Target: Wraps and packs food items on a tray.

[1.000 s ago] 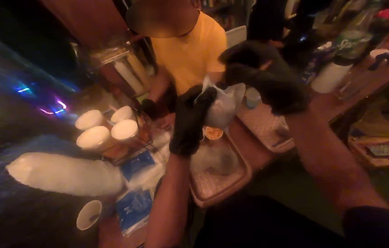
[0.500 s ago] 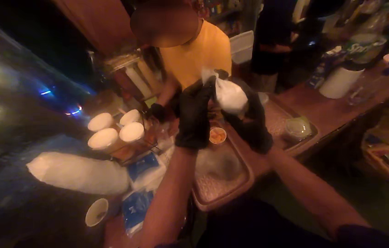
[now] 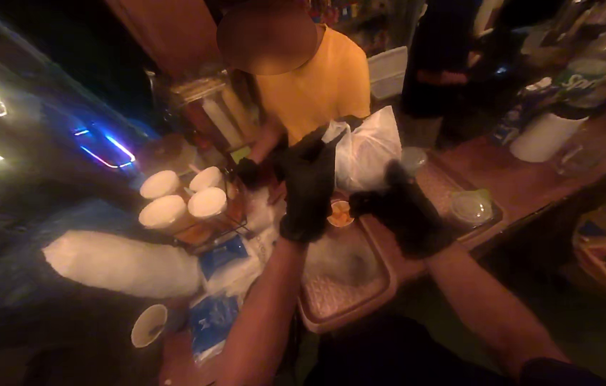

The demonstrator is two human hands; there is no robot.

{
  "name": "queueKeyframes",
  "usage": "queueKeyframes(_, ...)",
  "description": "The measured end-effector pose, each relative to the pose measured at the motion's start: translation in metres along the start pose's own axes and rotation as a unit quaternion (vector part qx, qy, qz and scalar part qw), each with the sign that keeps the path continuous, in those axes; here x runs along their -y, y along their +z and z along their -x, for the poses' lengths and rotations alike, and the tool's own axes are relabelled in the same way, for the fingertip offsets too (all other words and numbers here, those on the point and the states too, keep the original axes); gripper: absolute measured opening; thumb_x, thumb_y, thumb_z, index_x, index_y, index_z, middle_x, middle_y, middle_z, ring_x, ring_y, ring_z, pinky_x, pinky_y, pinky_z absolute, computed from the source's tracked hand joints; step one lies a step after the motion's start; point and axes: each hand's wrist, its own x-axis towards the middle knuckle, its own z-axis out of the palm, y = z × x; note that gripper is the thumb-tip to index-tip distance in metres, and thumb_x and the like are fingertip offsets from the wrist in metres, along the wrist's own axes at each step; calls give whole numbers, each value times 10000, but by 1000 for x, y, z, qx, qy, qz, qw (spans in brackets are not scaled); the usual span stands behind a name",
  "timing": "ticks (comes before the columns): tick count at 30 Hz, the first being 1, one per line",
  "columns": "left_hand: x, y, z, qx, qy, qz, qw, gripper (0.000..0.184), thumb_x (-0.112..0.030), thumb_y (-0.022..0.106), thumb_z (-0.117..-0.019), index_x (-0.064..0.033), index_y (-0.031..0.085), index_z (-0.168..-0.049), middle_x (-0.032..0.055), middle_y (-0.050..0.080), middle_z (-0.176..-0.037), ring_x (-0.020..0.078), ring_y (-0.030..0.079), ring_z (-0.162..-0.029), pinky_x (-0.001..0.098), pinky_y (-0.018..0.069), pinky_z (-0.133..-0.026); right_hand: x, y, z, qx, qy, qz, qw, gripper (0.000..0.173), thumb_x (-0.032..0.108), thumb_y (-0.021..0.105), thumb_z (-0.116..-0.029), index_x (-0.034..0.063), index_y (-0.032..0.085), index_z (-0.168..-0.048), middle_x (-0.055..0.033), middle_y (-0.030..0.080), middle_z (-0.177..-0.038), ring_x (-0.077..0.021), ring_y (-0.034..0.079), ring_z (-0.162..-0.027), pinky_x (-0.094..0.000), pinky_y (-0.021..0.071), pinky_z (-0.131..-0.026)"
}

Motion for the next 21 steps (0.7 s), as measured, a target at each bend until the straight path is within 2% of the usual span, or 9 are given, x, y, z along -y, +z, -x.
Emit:
queueKeyframes(2,-1,2,-7,-10,-40,-12,999,73,-142,700,-962,-96,740,-924,-66,680,-736,10,628,-650,212,556,-614,10,9,-1,-52,-5,16,999,261,214,596,-1032,54,595,-1238,-159,736,-919,-242,737,-730,-390,647,-714)
queueKeyframes(5,-4,1,-12,-15,-99,-2,995,91,-157,730,-944,-72,757,-929,-20,715,-767,57,664,-684,248,579,-649,1,-2,-11,-32,-216,129,967,515,-13,741,-869,15,540,-1342,-105,710,-1114,-164,724,-946,-326,638,-843)
queueKeyframes(8,-8,-2,-14,3,-138,-6,990,111,-143,745,-933,-45,750,-984,12,732,-818,83,689,-722,269,601,-688,-1,-26,-24,-27,-478,470,742,683,139,788,-867,-45,493,-1455,-180,594,-1399,-208,603,-1258,-350,509,-1077)
queueKeyframes(11,-13,-1,-13,24,-113,-21,993,67,-121,714,-951,-59,738,-950,-26,717,-770,33,664,-665,219,579,-630,-1,-35,-29,-85,-574,618,530,571,239,713,-924,192,528,-1462,-229,562,-1429,-370,634,-1153,-493,534,-879)
queueKeyframes(13,-16,1,-13,23,-99,-16,995,57,-106,701,-959,-61,732,-943,-35,712,-764,19,658,-660,206,574,-629,-7,-36,-27,-77,-574,570,583,602,298,746,-906,149,534,-1449,-207,560,-1441,-326,590,-1254,-460,487,-1026)
queueKeyframes(15,-18,2,-13,2,-92,-18,996,55,-108,715,-950,-63,746,-961,-34,722,-778,19,666,-674,203,579,-639,-18,-29,-14,-18,-479,387,788,758,240,843,-829,22,462,-1447,-71,566,-1409,-116,546,-1301,-280,458,-1115)
queueKeyframes(17,-16,3,-12,-8,-70,0,998,48,-98,714,-948,-62,744,-959,-35,723,-786,22,671,-685,206,585,-649,-23,-25,4,24,-271,141,952,656,194,740,-933,118,381,-1477,37,623,-1283,-54,630,-1141,-256,560,-976)
queueKeyframes(20,-8,4,-10,16,-21,25,999,58,-46,699,-940,-31,744,-974,-11,733,-816,48,685,-725,236,598,-682,-4,-12,4,5,-15,-48,999,582,599,456,-1022,148,492,-1388,-117,698,-1187,-263,731,-1004,-442,651,-792)
queueKeyframes(21,-6,5,-10,24,-18,17,999,48,-49,703,-935,-36,741,-961,-17,726,-813,43,679,-724,234,593,-679,2,-7,5,4,14,-67,998,536,556,456,-1038,134,504,-1364,-152,697,-1168,-299,738,-966,-463,653,-762)
